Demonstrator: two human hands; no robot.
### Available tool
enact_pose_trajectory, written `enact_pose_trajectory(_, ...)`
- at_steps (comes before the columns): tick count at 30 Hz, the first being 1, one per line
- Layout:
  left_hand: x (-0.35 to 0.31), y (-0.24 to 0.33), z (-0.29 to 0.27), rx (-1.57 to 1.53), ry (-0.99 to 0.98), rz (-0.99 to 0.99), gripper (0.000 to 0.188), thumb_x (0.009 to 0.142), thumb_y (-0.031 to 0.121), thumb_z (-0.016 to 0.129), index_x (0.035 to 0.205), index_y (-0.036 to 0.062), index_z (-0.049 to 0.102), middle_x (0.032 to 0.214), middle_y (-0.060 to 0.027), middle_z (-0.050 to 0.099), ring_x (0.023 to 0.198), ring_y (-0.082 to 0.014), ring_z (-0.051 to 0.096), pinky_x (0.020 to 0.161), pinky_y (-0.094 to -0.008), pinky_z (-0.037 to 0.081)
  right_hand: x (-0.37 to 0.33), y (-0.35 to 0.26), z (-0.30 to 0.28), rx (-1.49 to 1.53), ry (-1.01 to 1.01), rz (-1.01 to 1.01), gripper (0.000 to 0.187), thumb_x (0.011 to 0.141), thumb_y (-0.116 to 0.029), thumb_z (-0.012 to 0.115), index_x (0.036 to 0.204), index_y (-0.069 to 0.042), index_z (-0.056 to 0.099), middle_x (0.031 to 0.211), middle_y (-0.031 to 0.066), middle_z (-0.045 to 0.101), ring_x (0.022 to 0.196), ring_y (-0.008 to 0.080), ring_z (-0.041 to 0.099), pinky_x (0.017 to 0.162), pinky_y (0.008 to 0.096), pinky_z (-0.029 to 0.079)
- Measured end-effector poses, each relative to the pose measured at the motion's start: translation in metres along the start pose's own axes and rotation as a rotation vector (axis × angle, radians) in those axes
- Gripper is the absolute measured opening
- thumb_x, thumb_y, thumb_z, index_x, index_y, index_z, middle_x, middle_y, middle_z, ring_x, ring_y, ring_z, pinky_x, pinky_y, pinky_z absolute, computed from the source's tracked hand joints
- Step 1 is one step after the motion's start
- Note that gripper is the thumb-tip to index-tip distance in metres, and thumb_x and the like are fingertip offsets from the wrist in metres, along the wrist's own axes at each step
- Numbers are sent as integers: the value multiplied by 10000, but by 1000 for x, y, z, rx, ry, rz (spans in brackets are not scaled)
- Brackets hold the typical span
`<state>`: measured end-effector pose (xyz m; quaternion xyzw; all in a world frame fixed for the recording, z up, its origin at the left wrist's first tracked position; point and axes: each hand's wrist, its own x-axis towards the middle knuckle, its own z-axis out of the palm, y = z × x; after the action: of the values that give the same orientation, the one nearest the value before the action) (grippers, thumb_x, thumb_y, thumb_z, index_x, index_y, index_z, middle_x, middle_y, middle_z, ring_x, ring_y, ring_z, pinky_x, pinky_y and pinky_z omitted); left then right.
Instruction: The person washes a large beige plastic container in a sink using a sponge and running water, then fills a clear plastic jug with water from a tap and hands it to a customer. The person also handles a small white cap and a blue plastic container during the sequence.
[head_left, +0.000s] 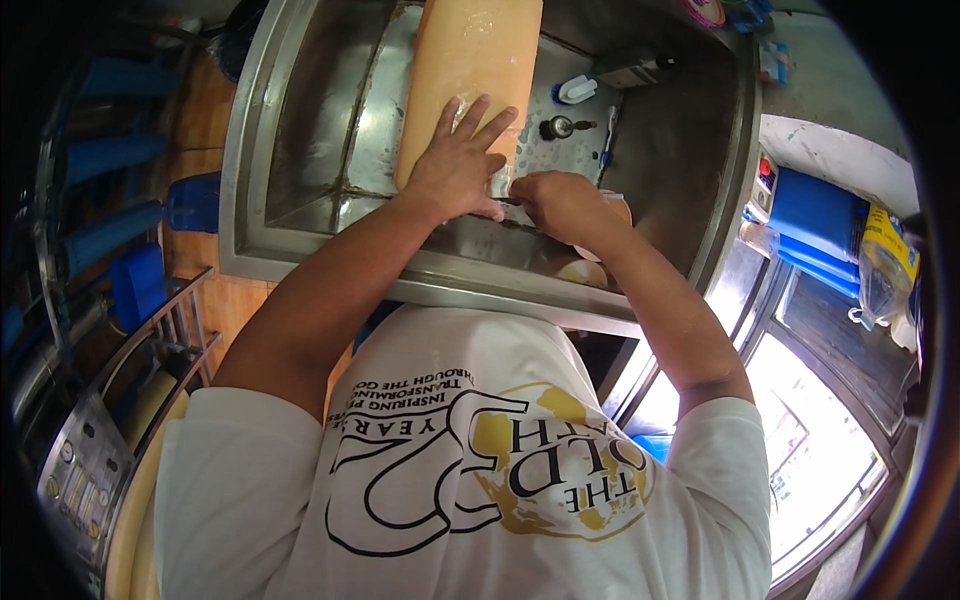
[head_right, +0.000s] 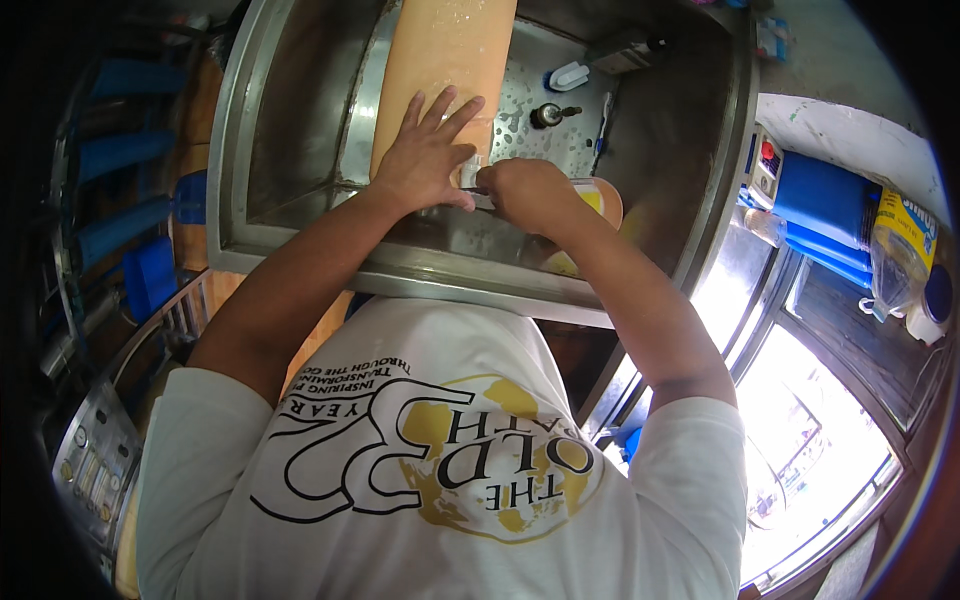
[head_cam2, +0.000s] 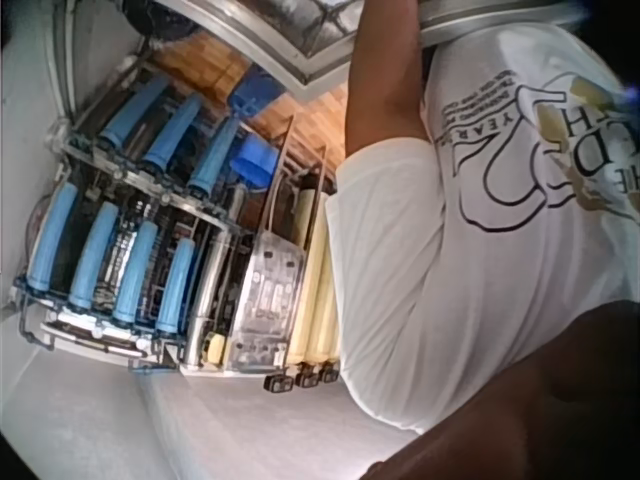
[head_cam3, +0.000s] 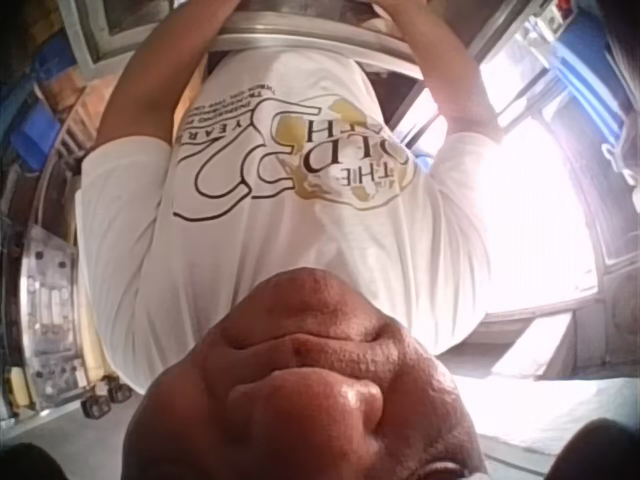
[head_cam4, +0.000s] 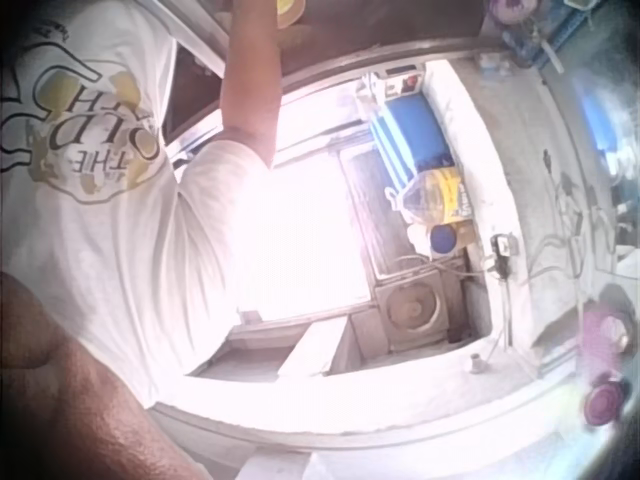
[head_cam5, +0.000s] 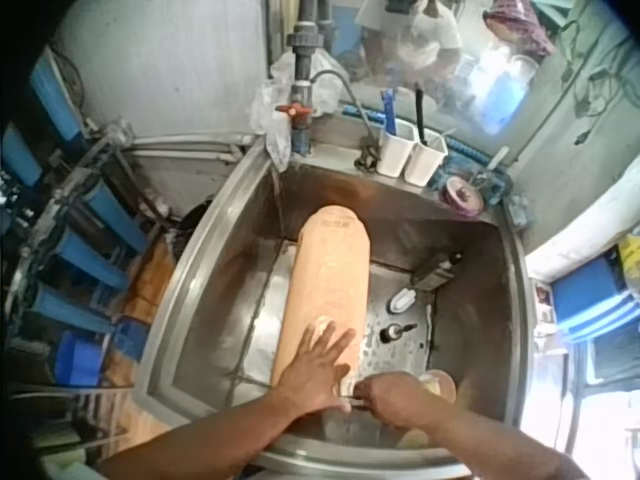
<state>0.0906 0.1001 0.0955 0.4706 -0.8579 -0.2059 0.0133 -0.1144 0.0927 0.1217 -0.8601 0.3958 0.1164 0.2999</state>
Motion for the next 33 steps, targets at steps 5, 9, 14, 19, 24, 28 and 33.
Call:
enact_pose_trajectory(5, 0, 2, -3, 12, -17, -4, 663, 593, 613, 836, 1088, 177, 773, 1647, -46, 256, 1533, -350, 160, 1233, -605, 125, -2, -2, 5, 2, 10, 55, 219, 844, -162, 655, 1052, -119, 707, 894, 156, 719, 837, 358, 705, 745, 482, 553)
enact_pose_trajectory(9, -1, 1, -1, 21, -18, -6, 663, 595, 615, 835, 1092, 181, 772, 1649, -49, 252, 1530, -358, 162, 1232, -607, 126, -2, 2, 6, 16, 14, 62, 251, 837, -158, 657, 1080, -141, 718, 907, 153, 721, 849, 356, 704, 762, 482, 552)
enact_pose_trajectory(14, -1, 2, -6, 33, -65, -18, 670, 622, 638, 810, 1111, 181, 773, 1659, -44, 238, 1539, -347, 144, 1236, -598, 110, -4, 1, 6, 59, -9, 7, 261, 839, -143, 646, 1087, -149, 726, 941, 146, 725, 888, 350, 700, 775, 471, 550)
enact_pose_trajectory(19, -1, 3, -4, 32, -57, -9, 664, 639, 641, 801, 1121, 185, 773, 1657, -45, 243, 1540, -344, 139, 1240, -591, 107, -8, 9, 10, 65, 58, 105, 253, 855, -126, 627, 1087, -138, 727, 982, 135, 727, 927, 349, 690, 800, 464, 544)
enact_pose_trajectory(24, 0, 2, -3, 35, -36, -12, 661, 633, 641, 804, 1109, 184, 774, 1657, -42, 238, 1540, -346, 138, 1242, -590, 105, -12, 14, 10, 151, 105, 65, 228, 888, -102, 640, 1101, -93, 718, 994, 153, 713, 942, 376, 671, 833, 463, 531)
enact_pose_trajectory(28, -1, 1, -2, 30, -34, -10, 660, 628, 642, 806, 1101, 181, 774, 1659, -40, 233, 1541, -345, 135, 1243, -588, 103, -15, 12, 16, 189, 75, 80, 217, 894, -96, 634, 1097, -87, 712, 1002, 154, 711, 936, 380, 668, 829, 467, 528)
enact_pose_trajectory(33, 0, 4, -4, 38, -56, -21, 664, 627, 643, 805, 1104, 183, 772, 1661, -43, 231, 1545, -343, 125, 1244, -585, 99, -9, 14, 14, 12, 119, 7, 210, 859, -133, 638, 1054, -122, 716, 921, 124, 717, 901, 333, 698, 767, 464, 549)
